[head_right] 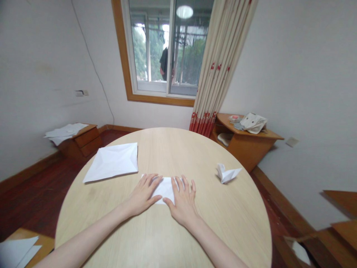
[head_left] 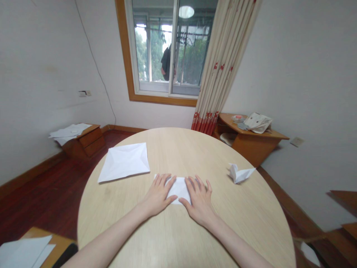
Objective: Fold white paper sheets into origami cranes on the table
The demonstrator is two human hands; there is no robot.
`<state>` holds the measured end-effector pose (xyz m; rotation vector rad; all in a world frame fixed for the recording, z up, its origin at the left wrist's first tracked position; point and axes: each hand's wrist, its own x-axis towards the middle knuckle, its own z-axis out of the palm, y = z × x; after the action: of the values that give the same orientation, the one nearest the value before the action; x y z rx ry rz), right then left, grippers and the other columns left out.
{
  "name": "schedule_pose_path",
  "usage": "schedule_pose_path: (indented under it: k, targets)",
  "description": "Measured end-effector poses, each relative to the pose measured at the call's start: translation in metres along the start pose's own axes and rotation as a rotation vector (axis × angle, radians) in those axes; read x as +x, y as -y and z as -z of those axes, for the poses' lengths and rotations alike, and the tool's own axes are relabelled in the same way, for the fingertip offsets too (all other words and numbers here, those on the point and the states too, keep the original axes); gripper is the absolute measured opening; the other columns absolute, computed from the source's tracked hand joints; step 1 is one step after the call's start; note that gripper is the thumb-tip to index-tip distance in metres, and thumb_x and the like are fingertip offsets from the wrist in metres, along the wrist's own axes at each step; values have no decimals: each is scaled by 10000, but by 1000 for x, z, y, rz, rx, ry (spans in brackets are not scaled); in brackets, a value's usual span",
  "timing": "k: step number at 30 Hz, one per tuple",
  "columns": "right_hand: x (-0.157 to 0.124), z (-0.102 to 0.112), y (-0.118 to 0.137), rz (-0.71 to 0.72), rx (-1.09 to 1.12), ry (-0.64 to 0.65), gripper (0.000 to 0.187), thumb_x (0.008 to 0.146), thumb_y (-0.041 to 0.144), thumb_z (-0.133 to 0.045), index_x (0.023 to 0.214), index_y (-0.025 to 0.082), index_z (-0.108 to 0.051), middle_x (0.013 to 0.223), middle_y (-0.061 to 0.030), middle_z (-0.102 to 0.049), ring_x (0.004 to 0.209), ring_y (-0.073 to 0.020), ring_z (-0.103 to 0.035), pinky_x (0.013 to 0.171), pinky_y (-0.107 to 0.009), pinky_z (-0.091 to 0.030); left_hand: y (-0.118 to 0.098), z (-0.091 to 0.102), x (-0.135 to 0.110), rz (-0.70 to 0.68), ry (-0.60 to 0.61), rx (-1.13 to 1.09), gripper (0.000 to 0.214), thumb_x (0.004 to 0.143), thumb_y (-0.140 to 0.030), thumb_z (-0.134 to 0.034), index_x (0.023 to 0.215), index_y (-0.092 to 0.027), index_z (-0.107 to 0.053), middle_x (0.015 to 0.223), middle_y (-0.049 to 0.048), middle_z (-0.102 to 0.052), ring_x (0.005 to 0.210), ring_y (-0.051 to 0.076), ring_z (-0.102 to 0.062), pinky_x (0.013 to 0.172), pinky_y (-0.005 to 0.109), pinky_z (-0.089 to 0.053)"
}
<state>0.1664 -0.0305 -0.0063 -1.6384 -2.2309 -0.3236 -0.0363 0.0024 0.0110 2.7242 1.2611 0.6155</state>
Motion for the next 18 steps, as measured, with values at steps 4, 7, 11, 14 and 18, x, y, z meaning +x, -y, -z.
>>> schedule_pose_path:
  k: [4, 7, 11, 14, 18]
  targets:
    - [0, 2, 1, 33, 19, 60, 598, 910, 506, -391, 1407, 174, -383, 1406, -137, -460, 1346, -331, -290, 1083, -584, -87, 4, -3, -3, -67, 41, -18, 501, 950, -391, -434, 1409, -216, -337, 1430, 137, -395, 1335, 274, -335, 1097, 544, -244]
    - [1, 5, 1, 69, 37, 111, 552, 940, 453, -338, 1430, 199, -350, 1437, -118, -430, 1364, -312, -274, 1089, -583, -79, 9, -7, -4, -118, 88, -10, 532, 970, -420, -373, 1448, -213, -267, 1485, 130, -339, 1378, 263, -282, 1117, 523, -214]
    - [3, 8, 3, 65, 66, 216, 547, 958, 427, -295, 1438, 167, -337, 1474, -107, -376, 1373, -304, -268, 1096, -578, -101, 11, -9, -5, -127, 151, 22, 583, 969, -459, -350, 1470, -195, -211, 1516, 134, -271, 1411, 253, -203, 1136, 500, -162]
    - [4, 9, 3, 48, 73, 274, 560, 960, 424, -284, 1440, 139, -329, 1496, -104, -328, 1384, -304, -251, 1103, -565, -122, 10, -8, -4, -118, 190, 41, 596, 970, -475, -331, 1470, -175, -208, 1525, 139, -238, 1419, 249, -173, 1143, 489, -134]
    - [3, 9, 2, 54, 71, 304, 600, 953, 470, -289, 1455, 142, -296, 1515, -101, -278, 1400, -306, -214, 1111, -553, -140, 10, -7, -4, -114, 206, 48, 615, 963, -493, -334, 1468, -164, -212, 1526, 150, -223, 1420, 253, -164, 1142, 492, -124]
